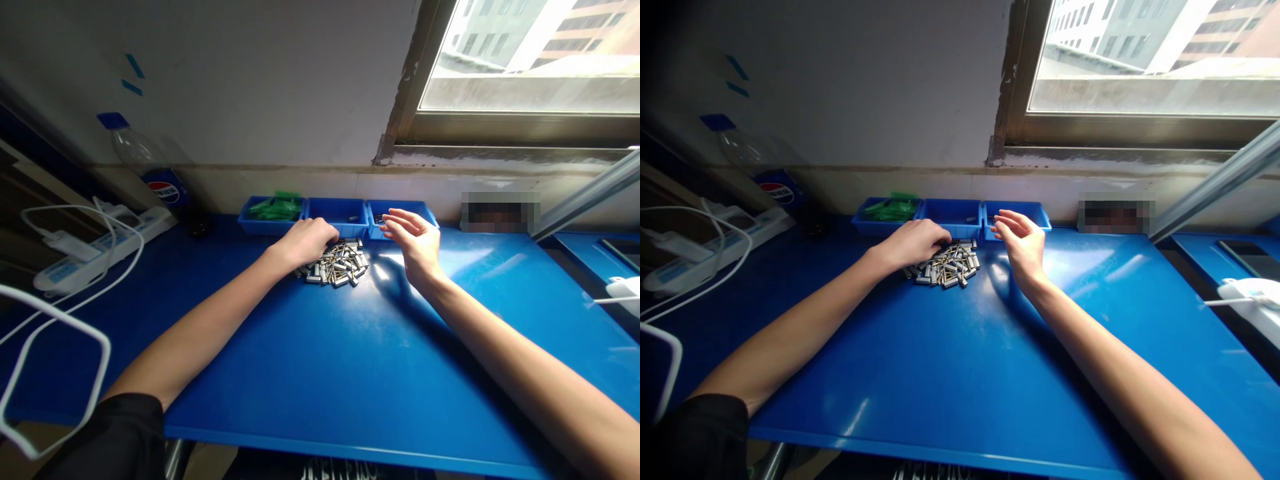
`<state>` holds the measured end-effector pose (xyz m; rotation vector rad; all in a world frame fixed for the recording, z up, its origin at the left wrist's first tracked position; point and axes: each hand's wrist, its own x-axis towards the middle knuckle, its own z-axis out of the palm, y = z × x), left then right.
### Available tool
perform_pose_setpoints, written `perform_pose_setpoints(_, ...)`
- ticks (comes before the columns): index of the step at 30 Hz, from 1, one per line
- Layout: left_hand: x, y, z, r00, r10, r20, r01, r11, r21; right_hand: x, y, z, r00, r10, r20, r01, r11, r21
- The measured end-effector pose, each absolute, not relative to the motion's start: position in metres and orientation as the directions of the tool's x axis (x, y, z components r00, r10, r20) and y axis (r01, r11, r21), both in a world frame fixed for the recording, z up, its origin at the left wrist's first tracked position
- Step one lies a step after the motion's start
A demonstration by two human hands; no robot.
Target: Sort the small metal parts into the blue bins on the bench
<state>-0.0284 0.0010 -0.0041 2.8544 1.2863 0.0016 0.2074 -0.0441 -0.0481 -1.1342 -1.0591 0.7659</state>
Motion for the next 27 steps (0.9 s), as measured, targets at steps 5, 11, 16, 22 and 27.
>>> perform_pose_setpoints(5,-0.023,-0.002,-0.007,0.681,0.732,0.028,0.732,-0.681,-0.001,0.203,-0.046,-0.049,0.267,0.923,0.277,0.069,0.268,-0.961)
perform_pose_setpoints(11,-0.02,-0.006,-0.004,0.64,0.766,0.06,0.762,-0.642,0.085,0.199,-0.048,-0.047,0.274,0.935,0.225,0.019,0.229,-0.973)
perform_pose_setpoints(16,-0.021,-0.007,0.003,0.602,0.787,0.131,0.764,-0.616,0.191,0.2,-0.047,-0.048,0.253,0.938,0.236,0.052,0.23,-0.972)
perform_pose_setpoints(22,-0.024,-0.003,0.006,0.6,0.779,0.182,0.715,-0.624,0.315,0.2,-0.048,-0.049,0.226,0.944,0.242,0.064,0.233,-0.97)
perform_pose_setpoints(27,-0.03,0.004,0.006,0.597,0.78,0.188,0.676,-0.615,0.405,0.199,-0.049,-0.047,0.228,0.948,0.223,0.026,0.223,-0.974)
